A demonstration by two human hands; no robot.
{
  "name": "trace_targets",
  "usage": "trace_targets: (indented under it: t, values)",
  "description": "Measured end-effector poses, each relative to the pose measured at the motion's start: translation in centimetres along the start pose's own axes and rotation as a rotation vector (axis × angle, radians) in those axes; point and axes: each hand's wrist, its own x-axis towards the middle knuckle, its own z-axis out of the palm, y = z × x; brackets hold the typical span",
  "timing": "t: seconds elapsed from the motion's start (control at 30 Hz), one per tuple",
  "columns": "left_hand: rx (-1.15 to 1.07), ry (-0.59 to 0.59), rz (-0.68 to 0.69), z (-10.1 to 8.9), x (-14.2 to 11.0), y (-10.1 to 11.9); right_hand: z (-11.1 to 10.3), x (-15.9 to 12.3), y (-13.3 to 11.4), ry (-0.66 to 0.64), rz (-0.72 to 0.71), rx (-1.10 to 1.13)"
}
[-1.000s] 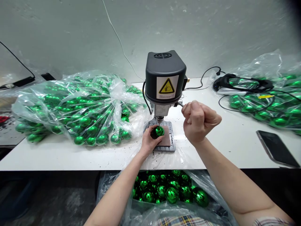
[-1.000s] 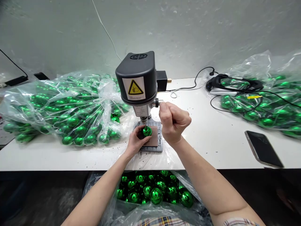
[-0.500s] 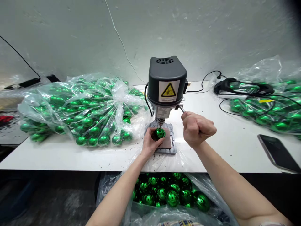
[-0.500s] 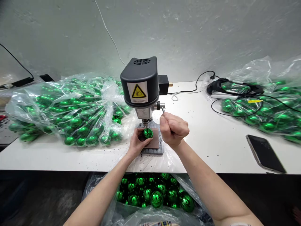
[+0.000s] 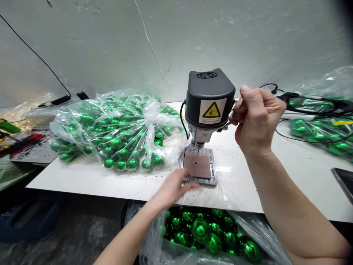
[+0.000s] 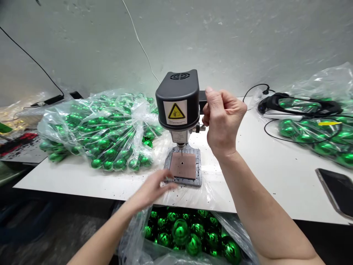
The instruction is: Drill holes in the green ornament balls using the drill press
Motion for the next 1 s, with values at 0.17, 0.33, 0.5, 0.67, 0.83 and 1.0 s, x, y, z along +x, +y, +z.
trace_targets:
  t: [0.17,0.33,0.5,0.67,0.83,1.0]
  values:
    - [0.618,0.31,-0.357,-4.8,9.1,-4.8,0.1,-0.1,0.0,0.024,-0.005,-0.004]
    - [0.689,0.25,-0.43,-6.7,12.4,-7.4,0.1,-0.1,0.0,0.025,-0.015,0.005]
    - [0.066,0.402,-0.113,-5.7,9.5,-6.3,0.1,-0.1,0.1,0.005,-0.03,0.002]
    - [-0.819,0.289,-0.074,-2.0,6.5,-4.3,0.1,0.0,0.3,0.01,-0.037,0.004]
    - [-0.69,0.233,-0.089,0.3,5.7,-3.2,0.1,0.1,0.4,-0.005,-0.048,-0.011]
    - [-0.509,0.245,-0.071,1.6,6.4,-3.1,0.1,0.2,0.5,-0.014,-0.075,-0.01]
